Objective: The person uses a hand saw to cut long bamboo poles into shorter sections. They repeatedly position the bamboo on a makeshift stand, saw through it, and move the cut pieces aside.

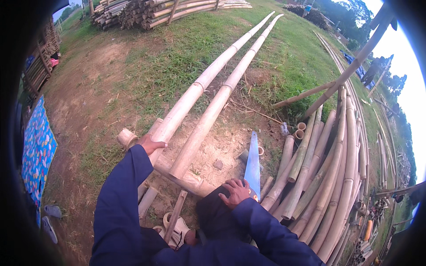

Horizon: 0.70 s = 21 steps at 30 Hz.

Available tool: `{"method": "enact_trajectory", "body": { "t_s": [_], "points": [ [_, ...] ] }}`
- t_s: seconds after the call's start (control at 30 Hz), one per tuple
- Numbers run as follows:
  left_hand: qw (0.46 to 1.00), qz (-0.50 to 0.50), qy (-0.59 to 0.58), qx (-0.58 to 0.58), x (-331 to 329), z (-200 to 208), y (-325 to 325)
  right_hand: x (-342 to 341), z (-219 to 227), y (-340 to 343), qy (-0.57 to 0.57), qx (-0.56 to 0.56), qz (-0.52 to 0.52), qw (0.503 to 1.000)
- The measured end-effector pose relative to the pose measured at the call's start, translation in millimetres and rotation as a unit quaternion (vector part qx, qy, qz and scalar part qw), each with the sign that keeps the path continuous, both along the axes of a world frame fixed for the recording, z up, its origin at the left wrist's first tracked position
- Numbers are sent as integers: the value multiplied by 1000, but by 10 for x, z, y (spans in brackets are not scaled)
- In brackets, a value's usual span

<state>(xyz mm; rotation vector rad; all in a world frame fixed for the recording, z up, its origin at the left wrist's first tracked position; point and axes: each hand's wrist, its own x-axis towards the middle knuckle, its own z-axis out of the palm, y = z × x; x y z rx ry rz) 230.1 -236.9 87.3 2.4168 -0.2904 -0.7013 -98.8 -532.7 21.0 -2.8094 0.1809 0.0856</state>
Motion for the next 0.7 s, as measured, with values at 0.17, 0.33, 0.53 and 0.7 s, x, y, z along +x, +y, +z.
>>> {"method": "enact_trajectory", "body": {
  "t_s": [0.17,0.33,0.53,0.7],
  "points": [
    [978,31,-118,170,-635,318,1124,-36,-48,24,-18,-1,-1,1000],
    [965,74,-98,230,-1813,231,2416,-99,-97,38,-28,-20,-3,999],
    [955,130,-95,249,-3541,-29,3998,-190,-112,38,-51,-29,6,998],
    [937,217,-14,274,-4863,-325,5434,-125,-20,142,-70,-40,45,996]
  ]
}}
